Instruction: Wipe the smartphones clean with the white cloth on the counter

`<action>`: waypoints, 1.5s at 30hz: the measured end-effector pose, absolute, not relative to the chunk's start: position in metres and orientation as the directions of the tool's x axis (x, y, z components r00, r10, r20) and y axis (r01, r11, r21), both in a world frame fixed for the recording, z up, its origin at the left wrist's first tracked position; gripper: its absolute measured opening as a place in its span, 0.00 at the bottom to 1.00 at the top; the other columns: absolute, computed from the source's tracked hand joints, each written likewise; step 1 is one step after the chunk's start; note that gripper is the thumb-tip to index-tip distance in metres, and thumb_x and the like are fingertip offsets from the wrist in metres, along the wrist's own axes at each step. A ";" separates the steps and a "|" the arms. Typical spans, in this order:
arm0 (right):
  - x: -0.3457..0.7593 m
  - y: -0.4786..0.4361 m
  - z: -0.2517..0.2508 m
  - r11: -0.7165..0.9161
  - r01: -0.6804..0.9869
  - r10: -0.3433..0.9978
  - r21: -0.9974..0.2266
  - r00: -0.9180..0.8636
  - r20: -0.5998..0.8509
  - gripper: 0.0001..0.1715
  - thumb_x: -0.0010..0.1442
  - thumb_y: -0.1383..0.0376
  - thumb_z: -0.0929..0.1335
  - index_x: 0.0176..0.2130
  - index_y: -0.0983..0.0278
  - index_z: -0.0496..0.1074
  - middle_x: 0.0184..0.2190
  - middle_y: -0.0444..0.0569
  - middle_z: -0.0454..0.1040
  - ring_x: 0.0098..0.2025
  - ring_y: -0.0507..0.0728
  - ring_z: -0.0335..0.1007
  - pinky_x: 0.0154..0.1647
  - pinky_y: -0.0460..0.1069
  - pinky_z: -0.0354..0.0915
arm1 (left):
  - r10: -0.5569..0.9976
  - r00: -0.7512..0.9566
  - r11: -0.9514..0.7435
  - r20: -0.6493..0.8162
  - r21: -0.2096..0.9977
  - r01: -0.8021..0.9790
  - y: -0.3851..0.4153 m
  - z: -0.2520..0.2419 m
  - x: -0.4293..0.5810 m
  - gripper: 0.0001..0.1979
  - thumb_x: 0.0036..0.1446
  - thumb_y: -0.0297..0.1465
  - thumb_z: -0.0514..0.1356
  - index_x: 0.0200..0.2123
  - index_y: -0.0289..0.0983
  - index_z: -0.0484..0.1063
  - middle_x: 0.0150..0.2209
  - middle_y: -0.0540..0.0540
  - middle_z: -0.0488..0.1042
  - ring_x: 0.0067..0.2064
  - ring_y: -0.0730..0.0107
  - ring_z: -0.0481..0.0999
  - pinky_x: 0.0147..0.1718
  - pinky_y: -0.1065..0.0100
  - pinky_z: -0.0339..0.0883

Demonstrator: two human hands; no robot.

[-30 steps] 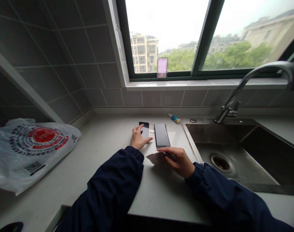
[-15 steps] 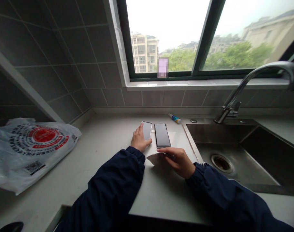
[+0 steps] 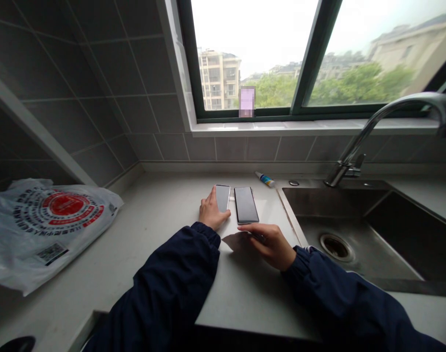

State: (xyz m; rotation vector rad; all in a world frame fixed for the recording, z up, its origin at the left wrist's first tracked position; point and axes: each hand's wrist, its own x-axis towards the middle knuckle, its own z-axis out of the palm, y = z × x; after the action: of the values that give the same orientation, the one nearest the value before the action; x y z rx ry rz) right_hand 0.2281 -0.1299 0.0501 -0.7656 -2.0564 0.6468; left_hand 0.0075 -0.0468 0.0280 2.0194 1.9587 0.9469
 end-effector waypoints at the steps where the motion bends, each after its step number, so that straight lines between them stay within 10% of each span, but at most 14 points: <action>1: 0.228 -0.130 0.050 0.681 0.286 0.713 -0.674 -0.472 0.520 0.18 0.62 0.72 0.66 0.49 0.63 0.80 0.42 0.53 0.85 0.42 0.58 0.83 0.44 0.50 0.75 | 0.945 -0.070 -0.121 0.319 0.541 0.832 -0.047 0.028 0.008 0.54 0.48 0.38 0.65 0.74 0.33 0.46 0.69 0.35 0.64 0.60 0.43 0.69 0.58 0.51 0.63; 32: 0.228 -0.128 0.049 0.661 0.297 0.735 -0.689 -0.444 0.513 0.16 0.63 0.70 0.68 0.48 0.61 0.81 0.42 0.53 0.85 0.42 0.59 0.84 0.44 0.51 0.76 | 0.965 -0.077 -0.074 0.252 0.539 0.839 -0.050 0.027 0.012 0.48 0.51 0.40 0.64 0.73 0.39 0.51 0.71 0.32 0.58 0.67 0.33 0.61 0.61 0.41 0.58; 45: 0.230 -0.122 0.051 0.576 0.401 0.817 -0.712 -0.316 0.483 0.16 0.62 0.68 0.68 0.46 0.61 0.82 0.38 0.50 0.86 0.37 0.58 0.82 0.41 0.51 0.75 | 0.833 0.068 -0.481 0.550 0.658 0.579 -0.059 0.038 0.024 0.37 0.57 0.32 0.63 0.69 0.41 0.56 0.65 0.38 0.67 0.65 0.55 0.67 0.65 0.53 0.62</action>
State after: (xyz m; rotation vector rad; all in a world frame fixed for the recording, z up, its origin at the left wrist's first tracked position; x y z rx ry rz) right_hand 0.2304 -0.1217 0.0507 -0.9791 -1.9304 0.5975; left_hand 0.0243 -0.0592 0.0378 2.0830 1.4250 1.3742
